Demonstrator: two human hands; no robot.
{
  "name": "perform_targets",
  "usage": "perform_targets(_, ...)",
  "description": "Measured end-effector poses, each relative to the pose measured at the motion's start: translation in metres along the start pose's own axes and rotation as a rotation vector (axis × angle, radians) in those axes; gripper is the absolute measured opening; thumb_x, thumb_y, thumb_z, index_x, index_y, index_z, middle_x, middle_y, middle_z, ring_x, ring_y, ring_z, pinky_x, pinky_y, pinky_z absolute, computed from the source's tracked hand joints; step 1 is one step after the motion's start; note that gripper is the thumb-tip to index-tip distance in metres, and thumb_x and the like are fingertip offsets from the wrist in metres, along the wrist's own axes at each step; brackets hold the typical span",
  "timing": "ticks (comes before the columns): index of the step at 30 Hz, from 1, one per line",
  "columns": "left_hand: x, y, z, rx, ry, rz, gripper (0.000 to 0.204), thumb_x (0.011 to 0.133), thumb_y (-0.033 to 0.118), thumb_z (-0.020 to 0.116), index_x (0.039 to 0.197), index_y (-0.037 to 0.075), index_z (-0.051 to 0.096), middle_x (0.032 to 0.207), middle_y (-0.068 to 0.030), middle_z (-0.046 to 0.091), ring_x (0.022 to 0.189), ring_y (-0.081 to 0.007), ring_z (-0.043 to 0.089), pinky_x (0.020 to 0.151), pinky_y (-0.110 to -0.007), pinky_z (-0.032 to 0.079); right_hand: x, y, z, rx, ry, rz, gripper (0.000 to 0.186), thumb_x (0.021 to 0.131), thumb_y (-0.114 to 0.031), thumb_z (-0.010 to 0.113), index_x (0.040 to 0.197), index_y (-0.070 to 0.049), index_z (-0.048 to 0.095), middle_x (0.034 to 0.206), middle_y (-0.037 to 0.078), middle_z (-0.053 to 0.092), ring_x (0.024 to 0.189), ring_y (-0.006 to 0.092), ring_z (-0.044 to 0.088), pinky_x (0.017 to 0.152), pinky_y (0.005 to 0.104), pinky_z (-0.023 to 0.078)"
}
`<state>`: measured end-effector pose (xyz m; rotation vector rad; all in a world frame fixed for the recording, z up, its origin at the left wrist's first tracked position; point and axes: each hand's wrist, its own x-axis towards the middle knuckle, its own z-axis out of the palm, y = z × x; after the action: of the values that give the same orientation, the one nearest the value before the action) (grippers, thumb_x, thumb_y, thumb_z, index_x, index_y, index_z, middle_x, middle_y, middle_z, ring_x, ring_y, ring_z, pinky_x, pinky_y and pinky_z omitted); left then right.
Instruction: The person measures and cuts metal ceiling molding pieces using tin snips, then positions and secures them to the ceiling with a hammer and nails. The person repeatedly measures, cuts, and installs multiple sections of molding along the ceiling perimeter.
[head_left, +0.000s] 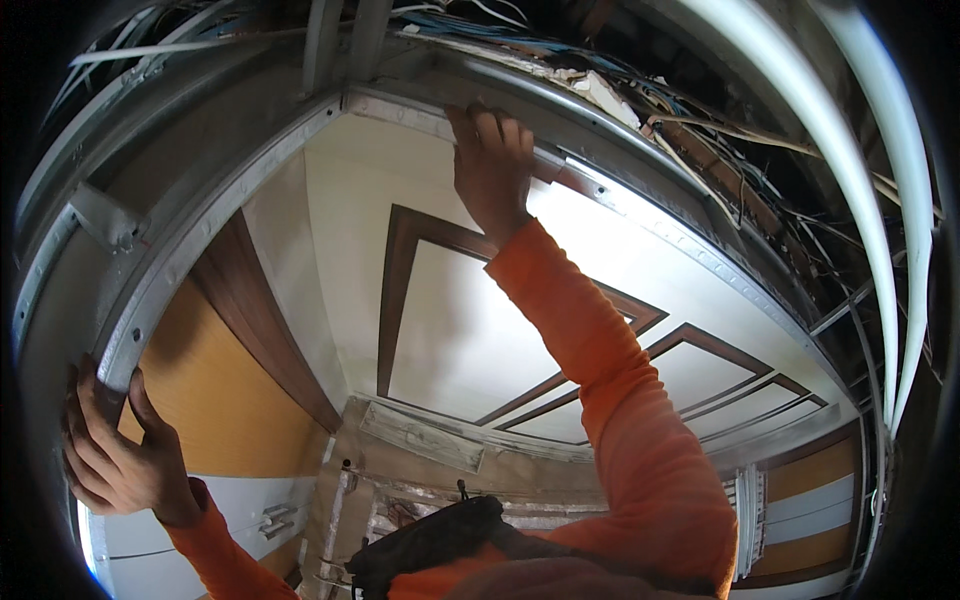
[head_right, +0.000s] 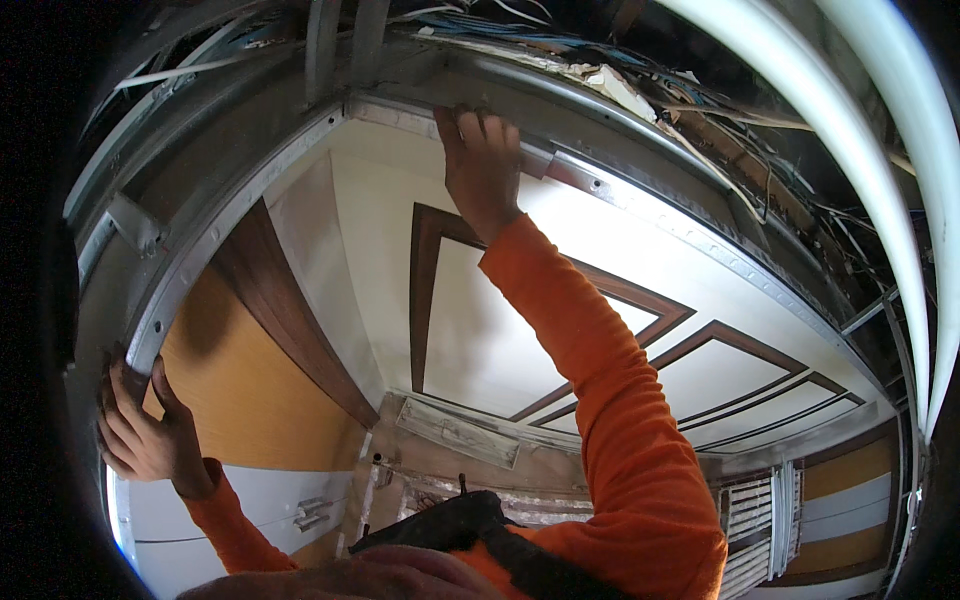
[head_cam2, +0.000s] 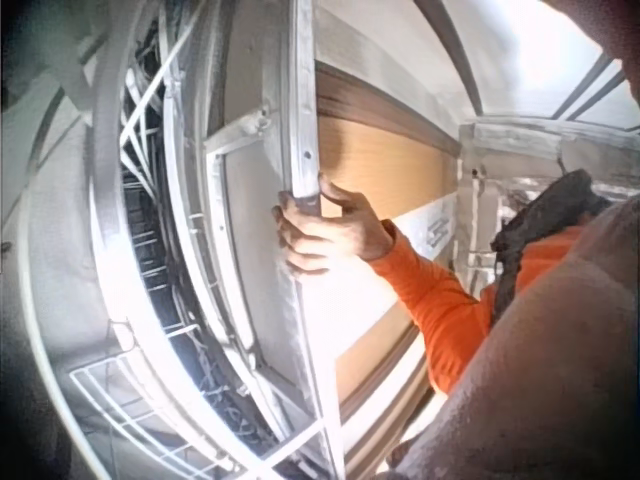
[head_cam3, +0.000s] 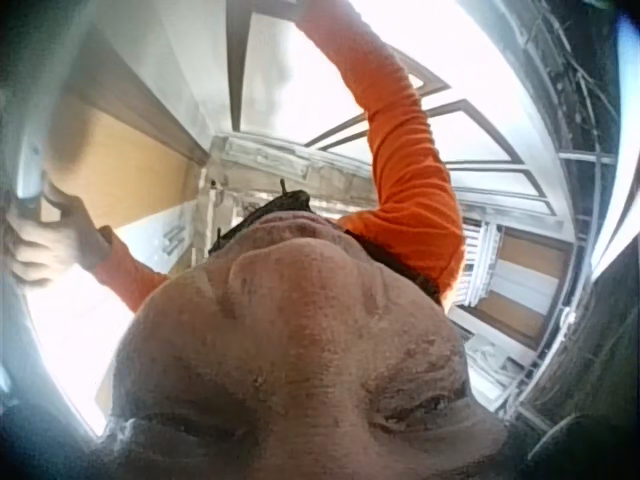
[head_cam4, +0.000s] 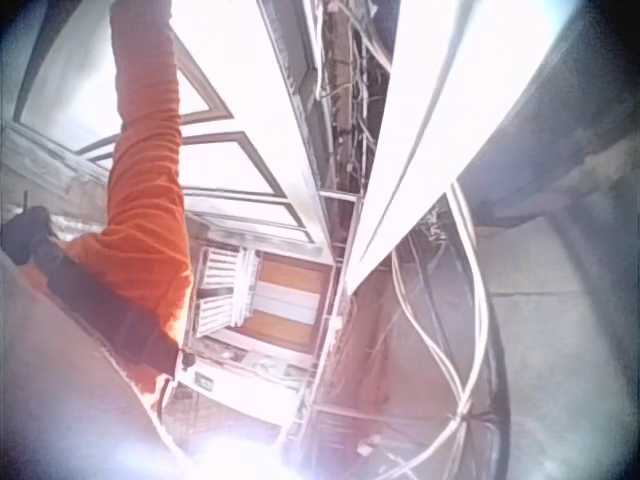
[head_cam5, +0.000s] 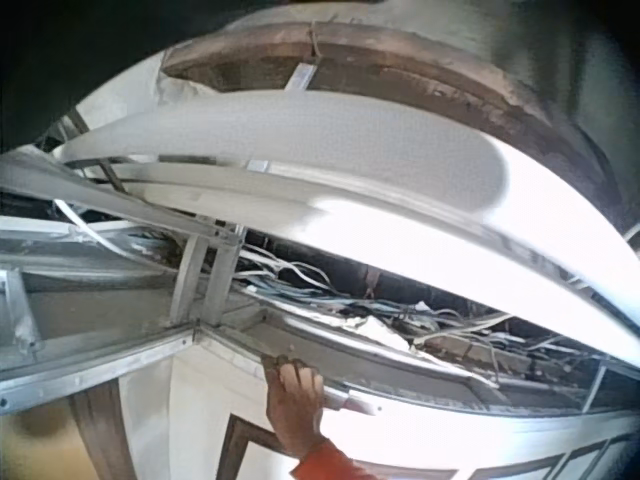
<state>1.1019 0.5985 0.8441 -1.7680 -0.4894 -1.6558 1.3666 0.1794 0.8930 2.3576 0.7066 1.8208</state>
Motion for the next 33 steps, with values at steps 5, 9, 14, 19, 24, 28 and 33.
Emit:
perform_targets(5, 0.006, 0.005, -0.005, -0.028, 0.01, -0.01, 0.052, 0.095, 0.071, 0.057, 0.118, 0.027, 0.074, 0.112, 0.0129, 0.076, 0.104, -0.0088, 0.07, 0.089, -0.027, 0.049, 0.002, -0.002, 0.0, 0.014, 0.006, 0.016, 0.048, 0.08, -0.006, 0.073, 0.127, -0.014, 0.067, 0.123, 0.007, 0.062, 0.109, 0.0284, 0.059, 0.089, 0.0452, 0.047)
perform_targets(9, 0.002, 0.004, -0.004, -0.034, 0.005, -0.004, 0.054, 0.094, 0.071, 0.058, 0.12, 0.026, 0.073, 0.112, 0.0116, 0.076, 0.104, -0.0094, 0.071, 0.089, -0.028, 0.051, 0.003, -0.001, -0.002, 0.022, 0.004, 0.0, 0.044, 0.082, -0.005, 0.07, 0.126, -0.012, 0.067, 0.119, 0.007, 0.061, 0.108, 0.0283, 0.059, 0.087, 0.0445, 0.047)
perform_targets(14, 0.004, 0.002, -0.006, -0.014, -0.005, 0.001, 0.053, 0.094, 0.071, 0.058, 0.119, 0.026, 0.073, 0.112, 0.0116, 0.076, 0.103, -0.0096, 0.07, 0.089, -0.028, 0.051, 0.005, -0.004, -0.005, 0.007, 0.023, -0.009, 0.041, 0.085, -0.006, 0.065, 0.125, -0.009, 0.067, 0.115, 0.007, 0.06, 0.108, 0.0283, 0.058, 0.084, 0.0425, 0.048)
perform_targets(19, 0.005, 0.004, -0.014, 0.026, -0.072, -0.018, 0.051, 0.096, 0.07, 0.056, 0.117, 0.027, 0.074, 0.112, 0.0126, 0.075, 0.101, -0.0098, 0.07, 0.091, -0.03, 0.05, 0.009, -0.008, -0.007, -0.06, -0.034, 0.011, 0.036, 0.087, -0.008, 0.063, 0.122, -0.012, 0.067, 0.106, 0.008, 0.059, 0.096, 0.0279, 0.057, 0.076, 0.0435, 0.045)
perform_targets(24, 0.011, 0.019, -0.012, -0.032, -0.054, -0.02, 0.053, 0.099, 0.07, 0.05, 0.116, 0.027, 0.076, 0.112, 0.0133, 0.075, 0.102, -0.0089, 0.069, 0.094, -0.03, 0.048, -0.018, 0.002, -0.043, -0.156, -0.137, 0.123, 0.048, 0.08, -0.008, 0.068, 0.126, -0.02, 0.068, 0.112, 0.007, 0.061, 0.101, 0.0296, 0.057, 0.086, 0.0485, 0.044)
perform_targets(28, 0.003, -0.001, -0.024, -0.099, -0.158, -0.007, 0.047, 0.099, 0.059, 0.054, 0.122, 0.022, 0.072, 0.116, 0.0047, 0.073, 0.109, -0.0169, 0.066, 0.103, -0.037, 0.043, -0.051, -0.054, -0.085, 0.129, -0.26, 0.119, 0.057, 0.077, -0.006, 0.076, 0.131, -0.019, 0.065, 0.123, 0.009, 0.058, 0.118, 0.0339, 0.055, 0.1, 0.0511, 0.043)
perform_targets(33, -0.044, 0.091, -0.106, -1.369, -0.573, 0.126, 0.067, 0.084, 0.022, 0.08, 0.143, 0.006, 0.055, 0.138, -0.0146, 0.06, 0.131, -0.0363, 0.055, 0.117, -0.054, 0.038, -0.146, -0.122, -0.112, 0.548, -0.495, -0.079, 0.054, 0.079, -0.004, 0.077, 0.13, -0.015, 0.063, 0.122, 0.011, 0.059, 0.118, 0.0335, 0.056, 0.102, 0.0515, 0.042)
